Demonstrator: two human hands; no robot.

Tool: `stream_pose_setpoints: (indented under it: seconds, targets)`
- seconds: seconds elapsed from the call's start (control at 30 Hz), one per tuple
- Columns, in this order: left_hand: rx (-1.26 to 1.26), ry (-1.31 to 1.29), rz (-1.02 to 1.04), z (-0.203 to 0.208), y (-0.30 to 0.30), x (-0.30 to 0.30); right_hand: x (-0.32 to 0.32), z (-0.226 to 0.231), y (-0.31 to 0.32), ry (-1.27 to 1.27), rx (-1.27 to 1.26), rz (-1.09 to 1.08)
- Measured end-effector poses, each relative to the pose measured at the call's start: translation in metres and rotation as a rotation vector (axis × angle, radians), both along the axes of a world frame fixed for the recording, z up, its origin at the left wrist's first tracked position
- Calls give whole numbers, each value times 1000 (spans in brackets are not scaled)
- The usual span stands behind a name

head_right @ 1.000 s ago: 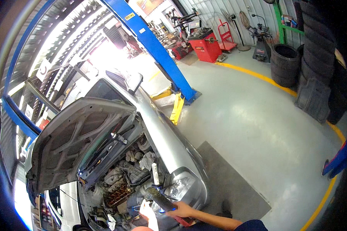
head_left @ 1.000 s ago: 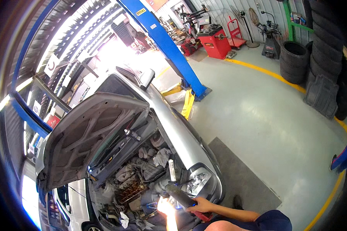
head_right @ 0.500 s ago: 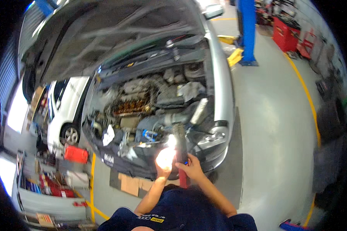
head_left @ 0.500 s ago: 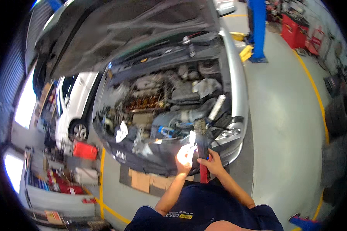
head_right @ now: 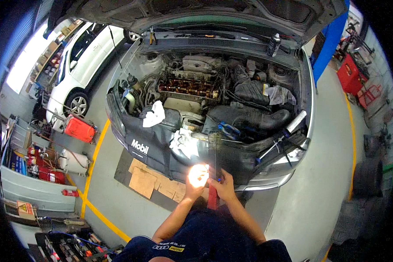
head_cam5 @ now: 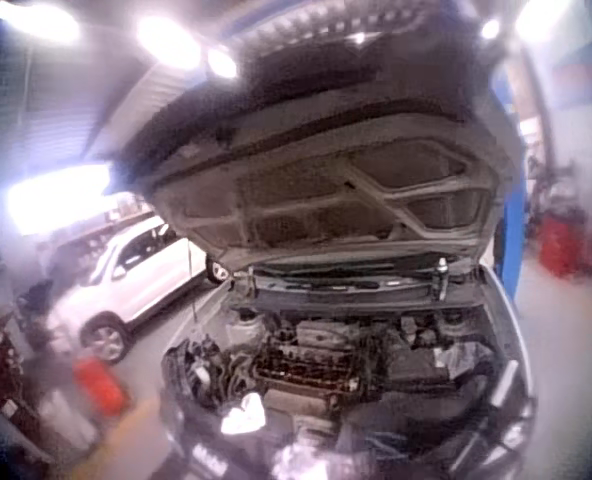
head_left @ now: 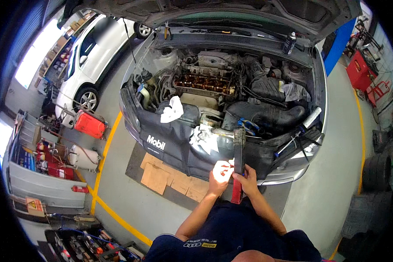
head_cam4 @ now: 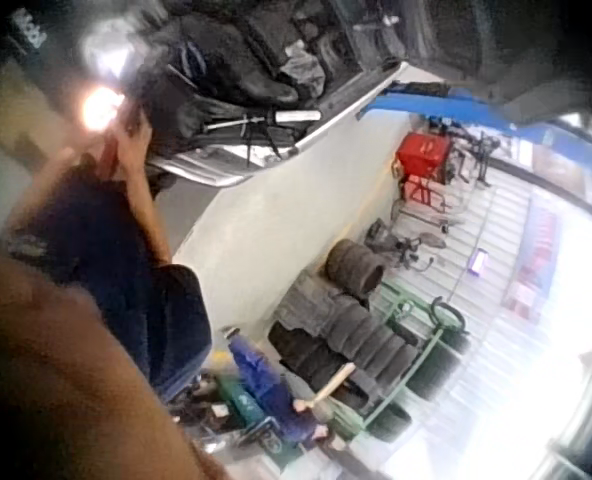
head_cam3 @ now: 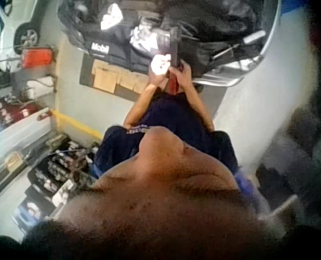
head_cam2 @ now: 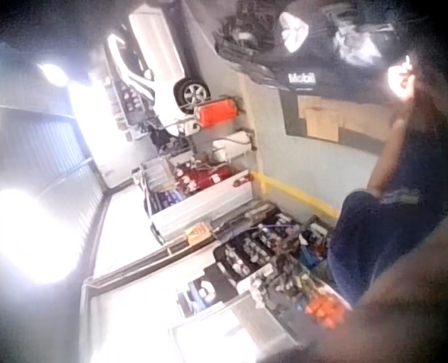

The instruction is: The person uses a handheld electric tool to clean the exposed engine block of a car. They systematically move the tool across the metallic surfaces of the cylinder head while illuminating the area with a flashlight. The person then wipes the engine with a cloth and cleans their hands.

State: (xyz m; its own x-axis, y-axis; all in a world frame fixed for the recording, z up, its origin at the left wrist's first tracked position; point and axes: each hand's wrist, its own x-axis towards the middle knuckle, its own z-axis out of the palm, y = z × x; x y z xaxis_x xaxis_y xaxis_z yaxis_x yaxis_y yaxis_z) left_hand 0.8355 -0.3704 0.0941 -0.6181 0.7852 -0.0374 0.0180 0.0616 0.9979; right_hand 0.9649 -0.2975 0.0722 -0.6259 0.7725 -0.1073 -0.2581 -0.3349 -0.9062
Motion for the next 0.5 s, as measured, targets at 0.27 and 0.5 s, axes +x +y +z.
stream_pose_setpoints:
  seconds: [0.27, 0.5]
  targets:
    - [-156, -6, -129, -10, -31, -75, -52, 12, -18, -167, 155, -125]
    - [-108, -38, -108, -42, -50, -96, -23, 25, 93, -785, 530, -487]
